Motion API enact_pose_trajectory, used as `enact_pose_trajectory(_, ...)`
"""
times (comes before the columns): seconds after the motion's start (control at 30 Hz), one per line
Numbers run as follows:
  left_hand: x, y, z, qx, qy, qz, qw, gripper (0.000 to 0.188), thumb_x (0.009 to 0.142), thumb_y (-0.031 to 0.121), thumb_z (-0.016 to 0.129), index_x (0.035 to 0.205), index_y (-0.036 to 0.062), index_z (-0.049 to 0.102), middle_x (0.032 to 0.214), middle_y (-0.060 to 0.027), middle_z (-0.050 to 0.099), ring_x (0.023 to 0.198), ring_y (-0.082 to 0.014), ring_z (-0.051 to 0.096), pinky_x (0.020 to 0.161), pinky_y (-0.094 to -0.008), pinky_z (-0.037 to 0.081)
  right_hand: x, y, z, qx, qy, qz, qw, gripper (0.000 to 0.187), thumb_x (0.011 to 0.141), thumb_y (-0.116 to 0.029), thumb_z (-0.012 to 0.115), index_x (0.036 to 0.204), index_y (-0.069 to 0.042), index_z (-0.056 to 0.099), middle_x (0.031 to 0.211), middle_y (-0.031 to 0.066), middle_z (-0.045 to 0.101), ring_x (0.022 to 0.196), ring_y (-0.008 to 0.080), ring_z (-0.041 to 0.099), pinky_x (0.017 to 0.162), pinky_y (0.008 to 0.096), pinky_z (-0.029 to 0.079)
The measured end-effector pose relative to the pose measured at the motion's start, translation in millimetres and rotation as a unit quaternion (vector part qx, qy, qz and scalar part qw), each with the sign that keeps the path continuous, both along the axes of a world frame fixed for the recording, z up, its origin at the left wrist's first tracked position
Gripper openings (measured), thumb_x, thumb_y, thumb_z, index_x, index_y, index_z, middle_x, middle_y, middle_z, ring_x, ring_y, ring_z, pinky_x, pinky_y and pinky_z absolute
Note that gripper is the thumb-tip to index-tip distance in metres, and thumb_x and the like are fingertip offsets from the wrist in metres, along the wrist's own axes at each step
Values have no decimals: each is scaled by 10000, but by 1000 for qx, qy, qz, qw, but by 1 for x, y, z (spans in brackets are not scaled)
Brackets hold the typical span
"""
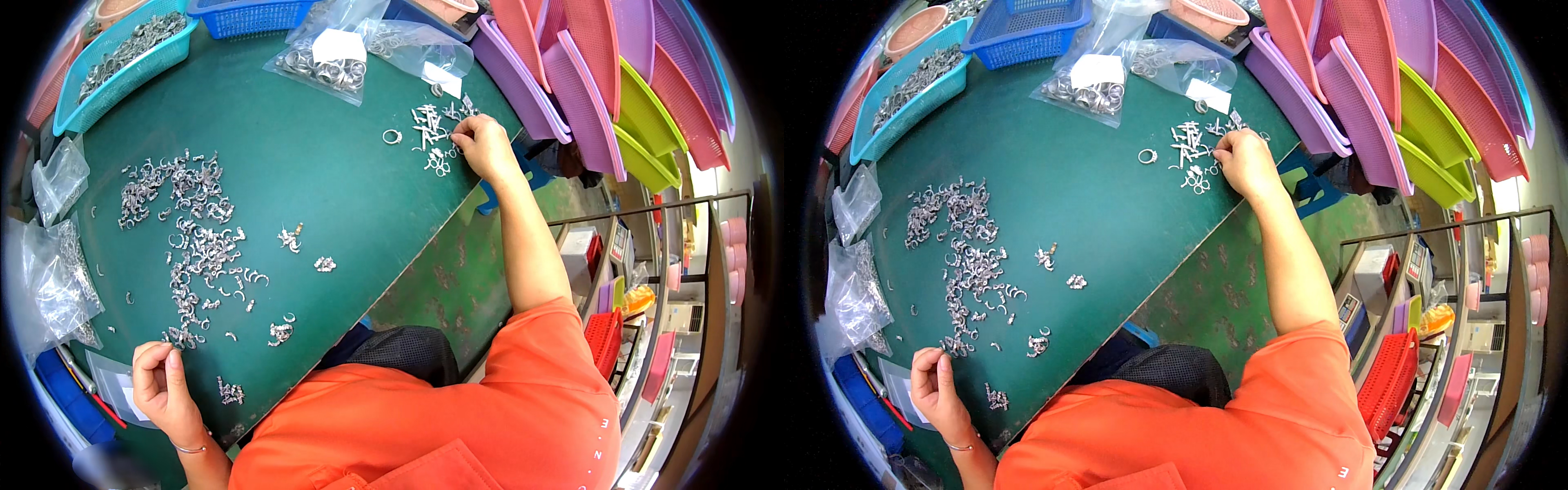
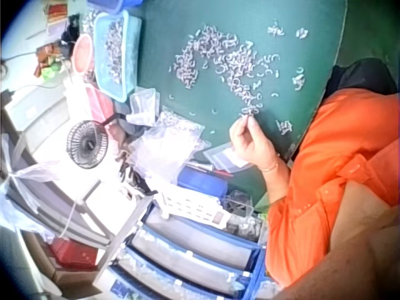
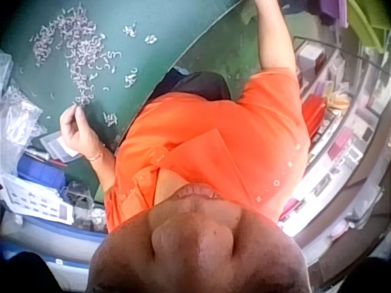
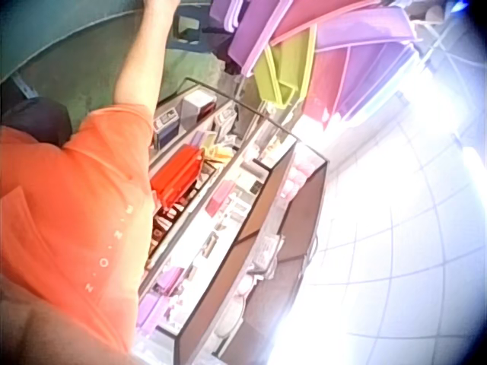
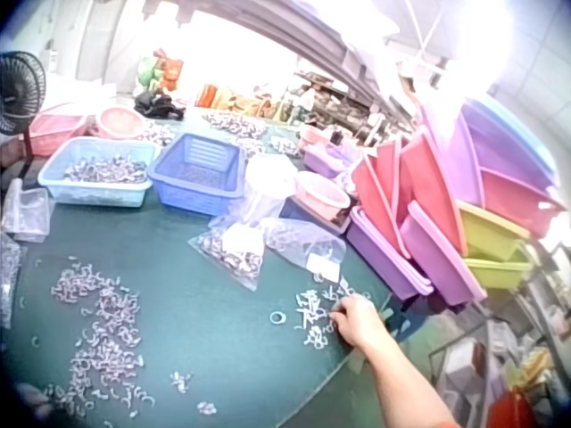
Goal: The person sits at a green workbench and repeatedly picks up small silver metal hooks and jump rings, then links them together by hand. They occasionally place assembled pieces into a clear plastic bag and continue assembling more components from the scattered pile.
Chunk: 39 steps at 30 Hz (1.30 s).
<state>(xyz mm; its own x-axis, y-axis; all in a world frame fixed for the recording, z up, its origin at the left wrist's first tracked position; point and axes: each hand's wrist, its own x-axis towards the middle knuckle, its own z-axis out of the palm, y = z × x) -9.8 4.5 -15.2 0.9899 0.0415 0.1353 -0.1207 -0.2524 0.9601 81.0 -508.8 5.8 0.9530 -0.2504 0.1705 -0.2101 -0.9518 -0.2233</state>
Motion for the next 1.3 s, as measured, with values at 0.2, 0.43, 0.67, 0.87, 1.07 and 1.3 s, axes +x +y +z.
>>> enact_pose_trajectory(0.2,0,-1,1,5,0,-3,1000,107,894,-94,583,974,-23,589,986,-69,545,874,-125,515,786,-224,432,0,3,10,67,-19,-70,995,106,818,-55,652,901,-11,701,919,209,672,905,355,657,827,401,516)
enact_pose_trajectory(0.43,0,-1,0,3,-1,-4,1000,104,895,-89,586,976,-24,589,988,-69,544,875,-125,515,790,-226,432,14,-7,-15,0,-66,13,998,119,803,-85,682,905,-38,721,933,178,633,942,352,625,858,409,497)
enact_pose_trajectory(0.67,0,0,1,13,2,-10,1000,109,895,-90,585,981,-23,589,987,-71,544,874,-126,514,790,-229,434,26,-28,-2,-6,-56,-7,998,123,806,-127,671,884,-57,736,919,177,650,923,357,626,849,417,497)
enact_pose_trajectory(0.87,0,-1,-1,5,6,-3,1000,90,904,-74,585,979,-25,589,991,-66,544,879,-121,510,793,-225,424,47,-17,-7,9,16,2,1000,159,802,-168,707,905,-49,731,970,186,647,970,354,623,877,422,488)
enact_pose_trajectory(1.07,1,-1,0,-2,5,-1,1000,99,896,-82,591,977,-26,594,991,-70,548,882,-125,516,793,-228,431,45,-34,10,75,-58,-27,995,153,763,-94,683,899,-32,714,845,143,685,783,293,670,720,397,528)
enact_pose_trajectory(1.3,-4,-10,9,-11,6,-4,1000,123,865,-90,619,968,-24,615,973,-75,564,860,-134,538,766,-236,443,64,54,70,481,14,66,874,170,811,-32,685,966,38,677,887,96,692,796,165,678,714,271,557)
